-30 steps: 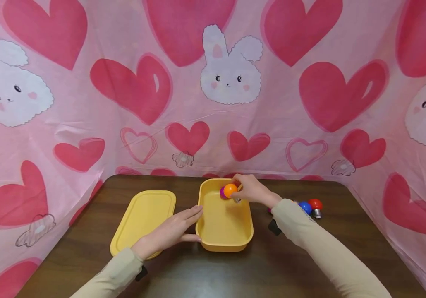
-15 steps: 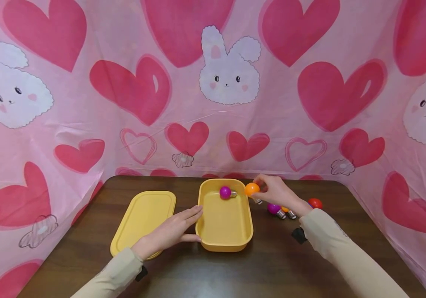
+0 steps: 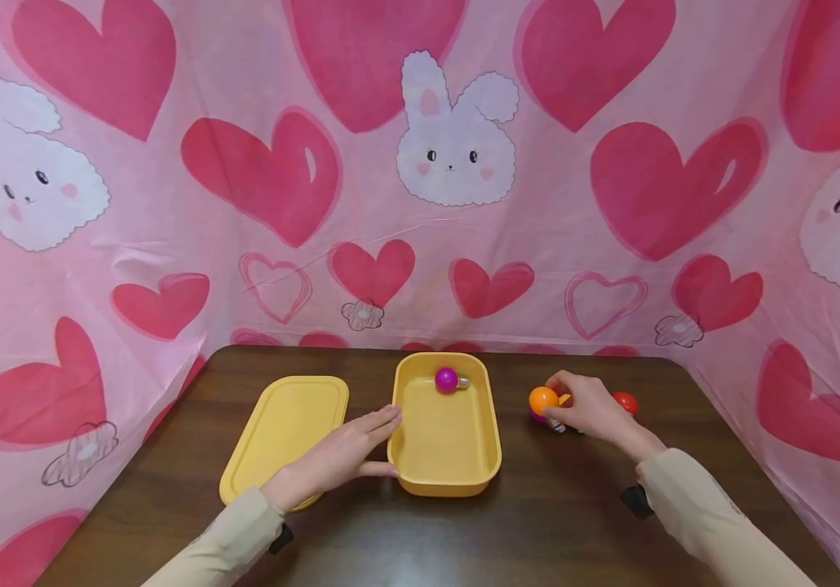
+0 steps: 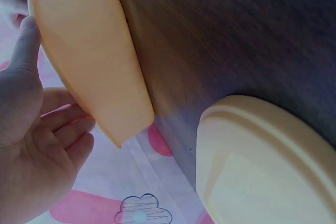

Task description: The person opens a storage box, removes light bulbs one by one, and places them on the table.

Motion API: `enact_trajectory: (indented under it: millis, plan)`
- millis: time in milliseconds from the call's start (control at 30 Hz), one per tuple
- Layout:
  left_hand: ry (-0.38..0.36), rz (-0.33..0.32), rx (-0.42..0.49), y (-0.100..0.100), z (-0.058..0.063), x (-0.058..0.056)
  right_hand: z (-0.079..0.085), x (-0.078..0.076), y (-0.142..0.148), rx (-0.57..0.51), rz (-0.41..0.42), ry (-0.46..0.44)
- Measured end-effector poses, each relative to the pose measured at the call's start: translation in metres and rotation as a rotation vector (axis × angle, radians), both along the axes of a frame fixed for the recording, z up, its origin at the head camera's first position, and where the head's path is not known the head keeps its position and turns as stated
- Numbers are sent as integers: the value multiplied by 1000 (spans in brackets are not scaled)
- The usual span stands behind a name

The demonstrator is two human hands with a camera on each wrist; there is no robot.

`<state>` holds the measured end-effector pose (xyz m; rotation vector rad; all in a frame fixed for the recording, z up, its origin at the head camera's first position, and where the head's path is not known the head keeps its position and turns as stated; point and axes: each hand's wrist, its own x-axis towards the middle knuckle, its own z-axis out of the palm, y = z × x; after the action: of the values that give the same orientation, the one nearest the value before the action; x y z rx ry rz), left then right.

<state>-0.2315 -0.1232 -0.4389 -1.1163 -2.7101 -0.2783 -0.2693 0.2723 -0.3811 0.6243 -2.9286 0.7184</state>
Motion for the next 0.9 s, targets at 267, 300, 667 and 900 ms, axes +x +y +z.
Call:
enact_trajectory:
  millis: [267, 300, 667, 900]
  plan:
    - [1, -3, 5, 1, 1, 1, -23, 12, 22, 25, -39, 57]
    - [-4, -2, 6, 0, 1, 0, -26, 13, 23, 30, -40, 62]
    - [-16, 0, 3, 0, 2, 0, -46, 20, 31, 86, -43, 133]
    - [-6, -9, 11, 0, 1, 0, -50, 20, 35, 125, -74, 63]
